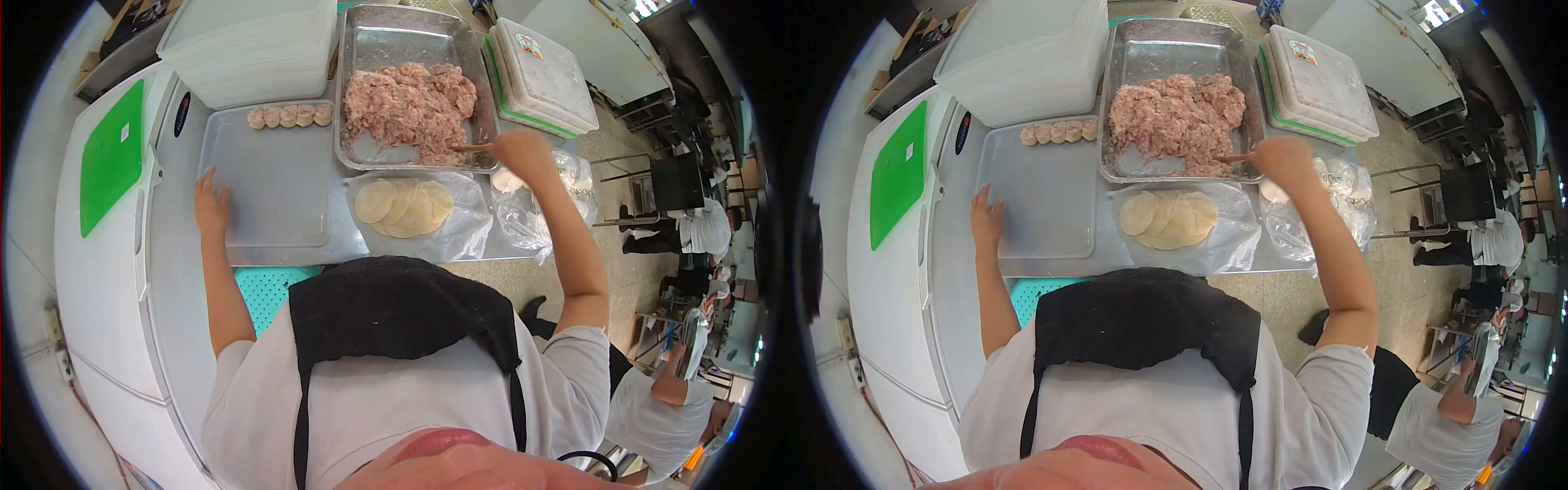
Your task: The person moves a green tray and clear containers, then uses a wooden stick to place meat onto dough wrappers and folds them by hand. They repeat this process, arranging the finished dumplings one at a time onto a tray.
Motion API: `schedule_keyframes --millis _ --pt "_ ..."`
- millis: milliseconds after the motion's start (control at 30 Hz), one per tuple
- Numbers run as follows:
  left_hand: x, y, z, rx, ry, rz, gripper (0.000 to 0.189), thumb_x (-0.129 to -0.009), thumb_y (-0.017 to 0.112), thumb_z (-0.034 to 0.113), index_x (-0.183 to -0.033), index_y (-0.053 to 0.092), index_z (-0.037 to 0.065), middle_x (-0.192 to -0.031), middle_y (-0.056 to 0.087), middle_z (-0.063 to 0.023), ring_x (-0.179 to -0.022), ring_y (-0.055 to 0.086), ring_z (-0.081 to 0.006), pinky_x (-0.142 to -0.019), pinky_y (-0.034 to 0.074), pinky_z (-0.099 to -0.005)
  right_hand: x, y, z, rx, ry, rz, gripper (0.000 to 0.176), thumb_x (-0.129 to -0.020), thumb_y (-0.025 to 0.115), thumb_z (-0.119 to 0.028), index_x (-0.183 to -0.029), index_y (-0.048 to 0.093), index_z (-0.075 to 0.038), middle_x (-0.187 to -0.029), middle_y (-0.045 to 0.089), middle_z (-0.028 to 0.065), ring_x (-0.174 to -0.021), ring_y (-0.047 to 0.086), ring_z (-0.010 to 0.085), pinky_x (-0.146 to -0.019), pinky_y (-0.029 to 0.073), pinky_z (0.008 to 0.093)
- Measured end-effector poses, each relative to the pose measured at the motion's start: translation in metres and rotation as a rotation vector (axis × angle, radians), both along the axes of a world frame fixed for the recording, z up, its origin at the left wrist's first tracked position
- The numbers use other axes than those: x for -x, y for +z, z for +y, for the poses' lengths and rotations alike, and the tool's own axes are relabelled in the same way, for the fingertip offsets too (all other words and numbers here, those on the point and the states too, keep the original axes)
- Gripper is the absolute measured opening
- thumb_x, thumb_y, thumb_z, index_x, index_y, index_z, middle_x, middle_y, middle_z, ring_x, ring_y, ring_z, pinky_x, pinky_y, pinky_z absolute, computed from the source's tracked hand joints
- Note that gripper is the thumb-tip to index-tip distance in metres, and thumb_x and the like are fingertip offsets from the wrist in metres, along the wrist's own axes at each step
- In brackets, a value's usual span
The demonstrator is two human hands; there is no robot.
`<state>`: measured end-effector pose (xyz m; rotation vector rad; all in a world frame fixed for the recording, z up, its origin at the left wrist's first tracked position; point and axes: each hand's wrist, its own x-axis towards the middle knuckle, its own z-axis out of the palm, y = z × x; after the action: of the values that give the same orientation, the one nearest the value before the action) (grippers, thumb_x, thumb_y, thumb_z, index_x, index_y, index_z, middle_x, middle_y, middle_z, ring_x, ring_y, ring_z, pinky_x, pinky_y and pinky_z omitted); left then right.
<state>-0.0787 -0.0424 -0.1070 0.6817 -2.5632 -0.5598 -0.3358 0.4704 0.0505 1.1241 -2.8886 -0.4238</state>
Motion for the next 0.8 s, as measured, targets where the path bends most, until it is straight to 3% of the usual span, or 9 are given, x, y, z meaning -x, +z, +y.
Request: schedule_keyframes --millis 67,233,333,400,500,567,600,667,800 --pt "-0.03 -0.008 0.012 0.03 0.072 -0.055 0.055 -0.082 0.066 0.01 -0.134 0.048 0.01 -0.128 0.052 -0.0154 -0.116 0.052 -0.0333 -0.093 0.048 -0.0405 0.001 -0.045 0.005 -0.014 0.133 0.034 0.021 -0.082 0.058 -0.019 -0.068 0.069 -0.008 -0.07 0.066 0.0118 -0.069 0.067 0.0308 -0.058 0.053 0.0423" --pt "-0.054 0.013 0.067 -0.07 0.215 -0.093 0.055 -0.08 0.067 0.008 -0.133 0.049 0.01 -0.127 0.053 -0.0146 -0.115 0.052 -0.0342 -0.098 0.043 -0.0423 -0.03 -0.05 0.002 0.153 0.178 -0.011 0.019 -0.083 0.058 -0.02 -0.071 0.067 -0.007 -0.072 0.066 0.0118 -0.07 0.068 0.0286 -0.058 0.053 0.0417" --pt "-0.054 0.019 0.082 0.107 0.279 -0.036 0.05 -0.081 0.067 0.008 -0.129 0.052 0.01 -0.124 0.055 -0.0145 -0.113 0.053 -0.033 -0.096 0.044 -0.0424 -0.022 -0.059 0.018 0.311 0.192 -0.059 0.018 -0.083 0.058 -0.021 -0.075 0.066 -0.007 -0.074 0.067 0.0117 -0.069 0.068 0.0278 -0.057 0.053 0.0412" --pt "-0.039 0.033 0.105 0.363 0.134 0.163 0.039 -0.081 0.067 0.008 -0.12 0.058 0.009 -0.116 0.06 -0.013 -0.107 0.056 -0.0305 -0.088 0.048 -0.0391 -0.009 -0.058 0.024 0.374 0.21 -0.088 0.018 -0.083 0.059 -0.022 -0.077 0.066 -0.006 -0.075 0.067 0.0117 -0.069 0.068 0.0276 -0.057 0.053 0.041" --pt "0.002 0.058 0.18 0.04 -0.032 0.215 0.024 -0.084 0.065 0.011 -0.108 0.064 0.007 -0.106 0.063 -0.011 -0.09 0.061 -0.0261 -0.076 0.051 -0.0346 0.011 -0.044 0.024 0.325 0.258 -0.087 0.019 -0.084 0.058 -0.021 -0.076 0.066 -0.006 -0.074 0.066 0.0118 -0.069 0.067 0.0289 -0.058 0.053 0.0414" --pt "0.026 0.062 0.231 -0.235 -0.187 0.134 0.022 -0.084 0.065 0.011 -0.105 0.065 0.006 -0.102 0.063 -0.009 -0.083 0.06 -0.0215 -0.073 0.05 -0.0315 0.011 -0.043 0.011 0.086 0.372 -0.105 0.03 -0.094 0.05 -0.03 -0.077 0.065 -0.01 -0.072 0.065 0.0109 -0.069 0.066 0.03 -0.06 0.052 0.0427" --pt "0.036 0.065 0.25 -0.366 -0.264 0.063 0.022 -0.084 0.065 0.01 -0.105 0.065 0.005 -0.1 0.063 -0.0075 -0.082 0.06 -0.0181 -0.073 0.049 -0.0295 0.005 -0.045 0.007 0.089 0.379 -0.108 0.03 -0.094 0.05 -0.03 -0.077 0.065 -0.01 -0.072 0.065 0.0109 -0.069 0.066 0.03 -0.06 0.052 0.0427" --pt "0.05 0.042 0.268 -0.425 -0.39 -0.005 0.024 -0.083 0.067 0.013 -0.106 0.065 0.005 -0.095 0.063 -0.0067 -0.08 0.059 -0.0176 -0.073 0.048 -0.0289 -0.005 -0.05 0.003 0.253 0.391 -0.178 0.032 -0.095 0.049 -0.031 -0.078 0.065 -0.009 -0.073 0.065 0.0118 -0.071 0.065 0.032 -0.063 0.051 0.0443" --pt "0.065 0.028 0.281 -0.467 -0.39 -0.067 0.024 -0.082 0.07 0.016 -0.103 0.066 0.004 -0.089 0.062 -0.0067 -0.08 0.058 -0.0172 -0.073 0.048 -0.0289 0.009 -0.057 0.016 0.479 0.384 -0.271 0.032 -0.094 0.051 -0.032 -0.079 0.066 -0.008 -0.073 0.065 0.0138 -0.071 0.064 0.0349 -0.065 0.051 0.0455"
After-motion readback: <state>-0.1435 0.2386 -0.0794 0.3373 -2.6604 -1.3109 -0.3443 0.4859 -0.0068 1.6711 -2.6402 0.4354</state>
